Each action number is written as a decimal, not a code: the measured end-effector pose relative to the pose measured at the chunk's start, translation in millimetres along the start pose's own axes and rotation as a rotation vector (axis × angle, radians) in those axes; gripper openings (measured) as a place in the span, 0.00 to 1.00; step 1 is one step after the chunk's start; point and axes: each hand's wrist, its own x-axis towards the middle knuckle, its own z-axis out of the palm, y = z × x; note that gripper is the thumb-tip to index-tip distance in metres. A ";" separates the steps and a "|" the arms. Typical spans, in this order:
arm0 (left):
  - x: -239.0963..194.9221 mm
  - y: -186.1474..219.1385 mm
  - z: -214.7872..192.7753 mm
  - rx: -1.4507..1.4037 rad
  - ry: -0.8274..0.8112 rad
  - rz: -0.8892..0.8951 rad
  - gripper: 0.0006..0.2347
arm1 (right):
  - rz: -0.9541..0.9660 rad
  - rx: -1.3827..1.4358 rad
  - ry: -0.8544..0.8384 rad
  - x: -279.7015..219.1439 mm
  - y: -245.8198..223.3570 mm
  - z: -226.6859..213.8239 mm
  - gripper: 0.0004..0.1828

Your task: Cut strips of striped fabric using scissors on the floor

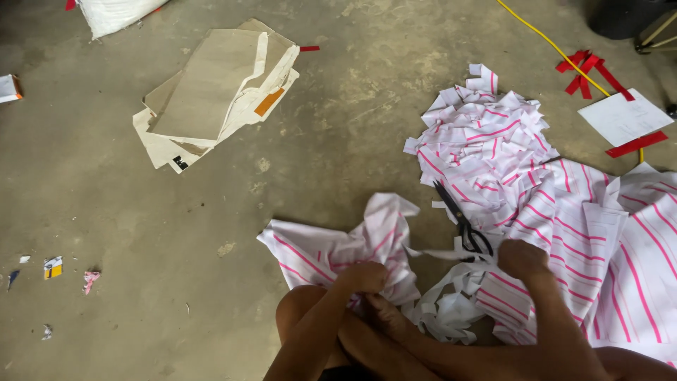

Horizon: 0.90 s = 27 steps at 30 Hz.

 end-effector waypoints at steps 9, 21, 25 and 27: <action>26.7 -5.0 -43.9 0.077 0.346 -0.464 0.13 | -0.095 0.383 0.034 -38.5 -93.9 -30.6 0.25; 27.7 -14.2 -51.0 -0.133 0.360 -0.647 0.10 | -0.247 0.699 0.480 1.2 -184.7 -31.0 0.07; 12.2 2.3 -70.8 -0.036 1.257 -0.546 0.05 | -0.180 1.289 0.511 -16.4 -189.3 -79.4 0.05; 13.2 -2.5 -84.2 -0.014 1.511 -0.454 0.03 | -0.153 1.674 0.254 -29.8 -199.6 -116.9 0.08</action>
